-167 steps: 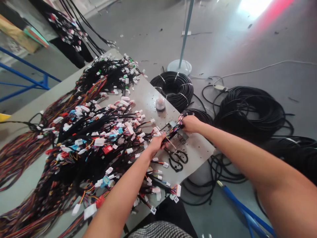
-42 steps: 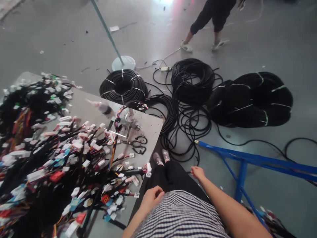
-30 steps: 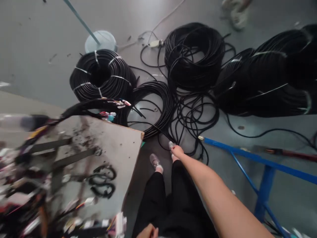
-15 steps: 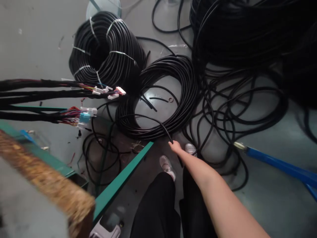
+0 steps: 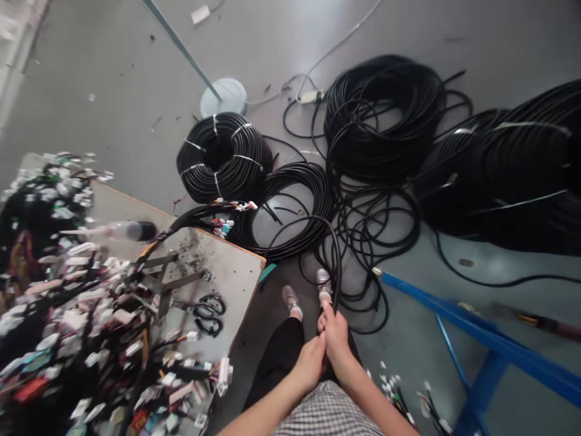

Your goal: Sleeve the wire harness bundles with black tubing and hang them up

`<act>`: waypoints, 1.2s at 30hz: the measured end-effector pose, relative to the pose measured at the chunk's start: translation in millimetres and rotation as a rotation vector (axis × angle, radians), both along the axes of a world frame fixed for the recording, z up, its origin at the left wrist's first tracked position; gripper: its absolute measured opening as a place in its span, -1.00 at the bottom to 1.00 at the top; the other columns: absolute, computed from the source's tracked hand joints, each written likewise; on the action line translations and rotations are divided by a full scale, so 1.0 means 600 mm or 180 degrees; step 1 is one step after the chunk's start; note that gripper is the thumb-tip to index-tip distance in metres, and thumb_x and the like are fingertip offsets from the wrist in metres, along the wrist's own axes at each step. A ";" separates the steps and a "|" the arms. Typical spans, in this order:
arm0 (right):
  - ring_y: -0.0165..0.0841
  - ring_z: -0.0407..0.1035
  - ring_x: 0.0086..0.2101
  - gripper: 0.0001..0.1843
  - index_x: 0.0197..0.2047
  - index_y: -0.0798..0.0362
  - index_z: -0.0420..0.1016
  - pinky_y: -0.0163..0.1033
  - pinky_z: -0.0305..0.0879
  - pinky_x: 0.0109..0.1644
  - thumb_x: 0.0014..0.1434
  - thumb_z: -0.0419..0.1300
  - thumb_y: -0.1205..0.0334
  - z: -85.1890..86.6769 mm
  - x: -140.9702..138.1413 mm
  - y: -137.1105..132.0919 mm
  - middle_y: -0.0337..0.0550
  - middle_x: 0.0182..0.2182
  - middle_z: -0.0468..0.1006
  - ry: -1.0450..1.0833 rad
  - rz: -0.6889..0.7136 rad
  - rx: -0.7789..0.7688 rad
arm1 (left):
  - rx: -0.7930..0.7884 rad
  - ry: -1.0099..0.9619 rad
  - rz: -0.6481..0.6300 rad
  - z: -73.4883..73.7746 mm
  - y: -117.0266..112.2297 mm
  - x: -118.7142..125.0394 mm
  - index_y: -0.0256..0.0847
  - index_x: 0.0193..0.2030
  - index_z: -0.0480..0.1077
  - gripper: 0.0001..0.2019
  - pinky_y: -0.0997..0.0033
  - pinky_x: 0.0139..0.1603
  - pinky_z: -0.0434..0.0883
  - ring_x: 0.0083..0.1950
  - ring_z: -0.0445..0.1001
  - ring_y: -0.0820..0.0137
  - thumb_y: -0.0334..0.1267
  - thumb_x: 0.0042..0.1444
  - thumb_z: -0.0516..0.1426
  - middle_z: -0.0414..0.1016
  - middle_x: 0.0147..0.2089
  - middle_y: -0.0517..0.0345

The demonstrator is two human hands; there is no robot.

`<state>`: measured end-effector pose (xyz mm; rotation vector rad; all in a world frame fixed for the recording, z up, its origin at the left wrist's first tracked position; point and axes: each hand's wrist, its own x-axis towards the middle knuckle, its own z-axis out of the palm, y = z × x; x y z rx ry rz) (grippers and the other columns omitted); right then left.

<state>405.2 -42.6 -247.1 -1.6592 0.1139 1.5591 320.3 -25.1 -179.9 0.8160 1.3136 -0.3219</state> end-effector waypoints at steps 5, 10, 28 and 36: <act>-0.48 0.07 -0.71 -0.48 -0.46 0.00 0.12 -0.35 0.17 -0.61 0.06 0.16 -0.29 0.044 0.263 0.089 -0.43 -0.73 0.04 -0.0976 -0.0392 -0.0638 | 0.0296 -0.0449 -0.0737 0.096 0.010 -0.094 -0.25 -0.38 0.42 -0.37 0.33 -0.28 0.26 -0.36 0.31 0.34 0.35 0.13 -0.09 0.36 -0.44 0.11; -0.09 0.44 -0.30 -0.68 -0.37 0.11 0.37 0.04 0.41 -0.16 0.03 0.25 0.00 0.117 0.469 0.153 0.05 -0.46 0.44 -0.2801 0.1151 -0.1282 | 0.0918 -0.0178 -0.0900 0.174 0.029 -0.166 -0.15 -0.22 0.49 -0.67 0.30 -0.19 0.26 -0.22 0.40 0.24 0.04 0.18 0.05 0.51 -0.24 0.01; -0.35 0.46 -0.27 -0.61 0.05 0.02 0.52 -0.33 0.32 -0.17 0.34 0.04 0.01 0.422 -0.133 0.233 -0.08 -0.21 0.55 -0.2185 0.5633 0.3662 | 0.1184 -0.1080 0.1550 0.301 0.085 -0.386 -0.25 -0.50 0.25 -0.40 0.52 -0.61 0.00 -0.65 0.05 0.59 0.35 0.06 0.04 0.21 -0.60 0.27; -0.30 0.42 -0.23 -0.67 -0.05 0.06 0.58 -0.28 0.31 -0.14 0.28 0.10 0.07 0.355 -0.138 0.433 -0.06 -0.23 0.53 -0.3435 0.4930 0.3065 | 0.3443 0.0830 0.1626 0.197 0.226 -0.471 -0.27 -0.10 0.48 -0.62 0.21 0.21 0.24 0.11 0.37 0.20 -0.04 0.24 -0.02 0.50 0.00 -0.08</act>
